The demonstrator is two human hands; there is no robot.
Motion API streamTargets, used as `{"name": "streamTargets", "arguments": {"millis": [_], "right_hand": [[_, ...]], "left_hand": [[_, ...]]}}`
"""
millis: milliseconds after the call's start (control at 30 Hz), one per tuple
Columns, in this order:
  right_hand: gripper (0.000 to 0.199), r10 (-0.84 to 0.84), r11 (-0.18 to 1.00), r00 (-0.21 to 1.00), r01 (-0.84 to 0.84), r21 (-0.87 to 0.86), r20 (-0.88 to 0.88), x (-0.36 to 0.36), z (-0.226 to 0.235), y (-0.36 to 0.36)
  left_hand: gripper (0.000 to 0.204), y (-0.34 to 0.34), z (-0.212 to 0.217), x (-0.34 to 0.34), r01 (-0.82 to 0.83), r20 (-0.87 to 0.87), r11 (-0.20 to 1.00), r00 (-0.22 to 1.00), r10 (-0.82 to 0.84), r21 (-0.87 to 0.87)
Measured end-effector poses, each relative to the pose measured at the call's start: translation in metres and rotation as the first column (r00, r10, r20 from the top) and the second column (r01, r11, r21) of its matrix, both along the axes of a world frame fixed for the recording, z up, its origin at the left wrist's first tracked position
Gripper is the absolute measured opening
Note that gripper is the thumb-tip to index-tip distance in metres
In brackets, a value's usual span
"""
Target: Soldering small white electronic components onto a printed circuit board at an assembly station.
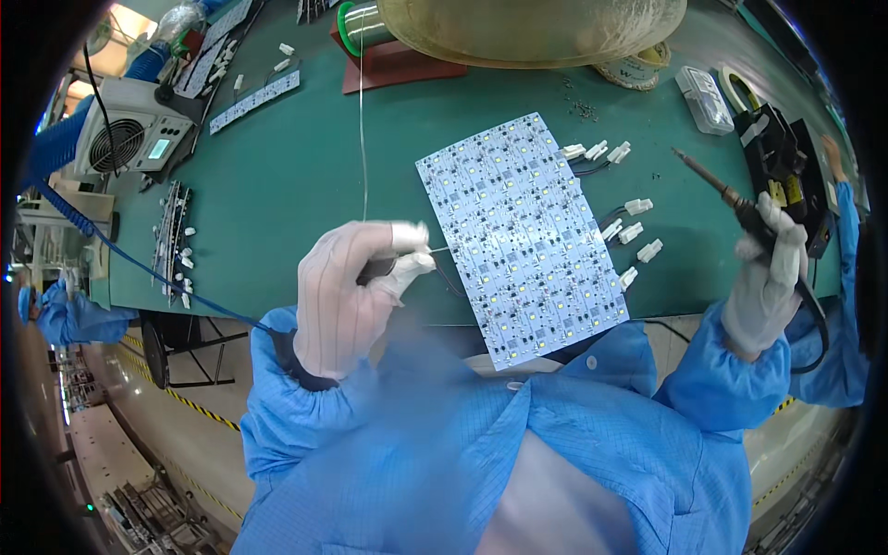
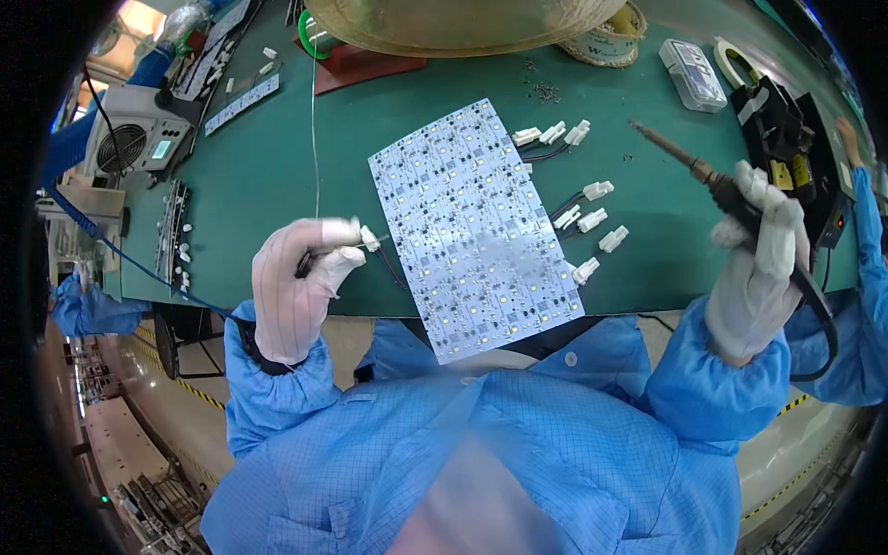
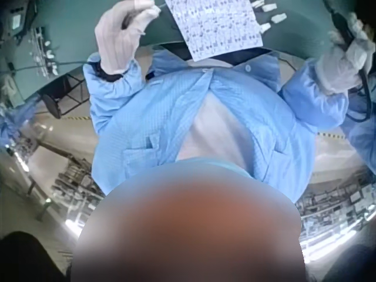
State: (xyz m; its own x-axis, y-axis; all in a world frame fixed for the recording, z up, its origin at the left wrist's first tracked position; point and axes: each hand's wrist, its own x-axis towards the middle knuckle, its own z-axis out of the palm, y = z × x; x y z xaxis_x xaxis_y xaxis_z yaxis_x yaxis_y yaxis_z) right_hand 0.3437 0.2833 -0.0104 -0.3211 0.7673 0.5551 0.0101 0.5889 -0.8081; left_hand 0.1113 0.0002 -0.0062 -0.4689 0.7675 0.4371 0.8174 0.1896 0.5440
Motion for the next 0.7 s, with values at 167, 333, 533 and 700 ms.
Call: {"name": "streamTargets", "arguments": {"millis": [167, 333, 533, 700], "right_hand": [[0.045, -0.04, 0.998, 0.999, 0.04, 0.049, -0.001, -0.006, -0.018, -0.003], [0.048, 0.084, 0.995, 0.99, -0.09, -0.051, -0.113, -0.032, -0.014, -0.009], [0.052, 0.124, 0.991, 0.991, -0.126, -0.043, -0.043, -0.055, -0.026, -0.015], [0.053, 0.146, 0.976, 0.986, -0.157, -0.153, -0.08, -0.054, -0.021, -0.015]], "left_hand": [[0.026, 0.031, 0.013, 0.003, -0.166, 0.392, 0.982, 0.912, 0.117, 0.094], [0.018, 0.066, 0.023, -0.015, -0.101, 0.259, 0.993, 0.962, 0.083, 0.055], [0.015, 0.076, -0.011, -0.039, -0.083, 0.043, 0.99, 0.996, 0.079, 0.111], [0.013, 0.08, -0.009, -0.042, -0.119, 0.141, 0.992, 0.984, 0.111, 0.047]]}}
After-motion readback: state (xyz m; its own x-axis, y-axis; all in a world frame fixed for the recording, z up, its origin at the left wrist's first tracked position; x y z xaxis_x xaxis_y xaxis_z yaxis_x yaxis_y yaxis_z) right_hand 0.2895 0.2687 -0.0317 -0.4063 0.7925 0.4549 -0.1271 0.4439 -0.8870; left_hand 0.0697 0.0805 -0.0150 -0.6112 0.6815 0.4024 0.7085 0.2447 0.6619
